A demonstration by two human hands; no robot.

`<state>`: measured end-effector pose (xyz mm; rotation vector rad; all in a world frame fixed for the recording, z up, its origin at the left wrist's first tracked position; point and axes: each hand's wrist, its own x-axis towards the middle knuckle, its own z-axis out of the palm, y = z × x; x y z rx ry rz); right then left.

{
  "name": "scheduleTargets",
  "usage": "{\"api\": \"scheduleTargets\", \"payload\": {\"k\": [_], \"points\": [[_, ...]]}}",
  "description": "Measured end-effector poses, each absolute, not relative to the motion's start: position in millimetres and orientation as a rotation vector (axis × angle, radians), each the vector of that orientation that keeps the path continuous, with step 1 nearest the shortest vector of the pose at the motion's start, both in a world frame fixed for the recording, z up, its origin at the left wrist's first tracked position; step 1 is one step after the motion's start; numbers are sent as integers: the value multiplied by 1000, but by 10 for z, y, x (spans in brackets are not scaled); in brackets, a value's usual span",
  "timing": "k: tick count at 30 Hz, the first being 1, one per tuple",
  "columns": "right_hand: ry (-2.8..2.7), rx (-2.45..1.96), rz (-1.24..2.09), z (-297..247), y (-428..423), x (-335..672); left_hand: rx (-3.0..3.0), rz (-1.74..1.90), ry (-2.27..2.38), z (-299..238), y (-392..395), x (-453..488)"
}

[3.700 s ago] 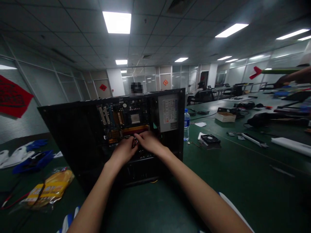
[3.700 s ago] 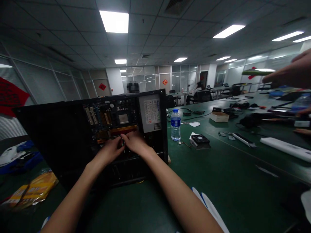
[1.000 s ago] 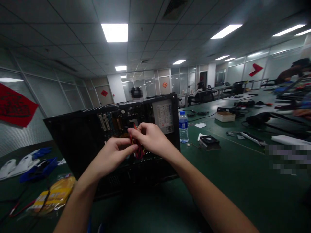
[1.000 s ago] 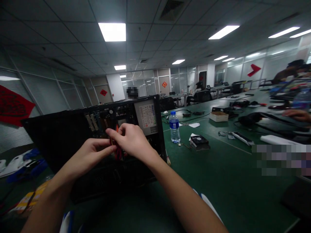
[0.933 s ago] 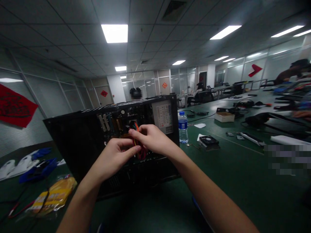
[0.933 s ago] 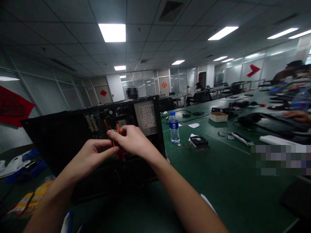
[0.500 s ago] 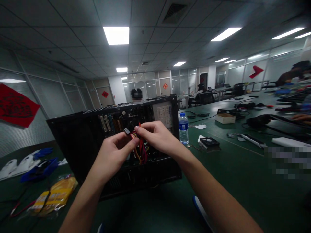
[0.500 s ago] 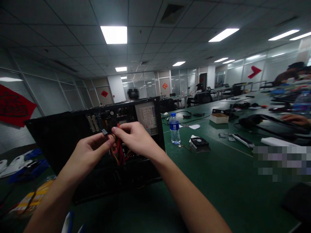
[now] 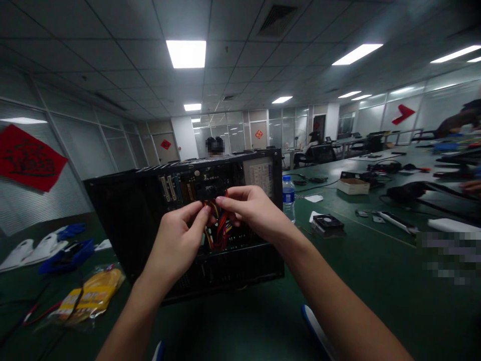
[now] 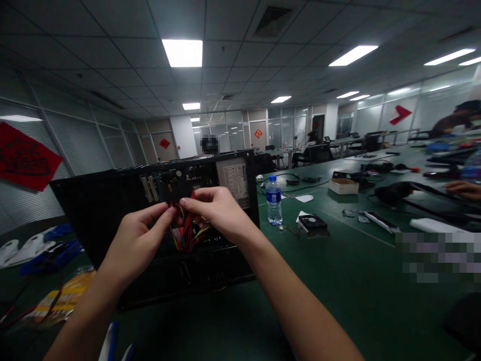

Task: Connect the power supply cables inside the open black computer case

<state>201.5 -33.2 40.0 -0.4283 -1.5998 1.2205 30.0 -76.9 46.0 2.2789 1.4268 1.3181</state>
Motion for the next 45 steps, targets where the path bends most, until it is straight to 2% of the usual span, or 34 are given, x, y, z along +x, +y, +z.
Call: {"api": "scheduleTargets", "payload": {"k": [5,11,15,19,24,31,45], "points": [[-1538,-458,1291,319,-274,1923,2535,1283,1721,415,-792,366],[-1544,-509,1146,310,-207,1940,2651,1180,1840,408,-769,317],[-1662,-645,728,313,-183,2019,2571,1187,1952,362,-609,224],[-1899,-763,148,237,-122,2004,2431,855,2066,133,-219,91],[-2105,-932,-111,36,14,1844,2287,626,2010,-234,209,-45],[-2215,-1150,-51,-248,179,1633,2216,561,2026,-394,362,-38],[-1974,-1400,398,-490,547,1710,2032,521,2209,-417,472,10]]}}
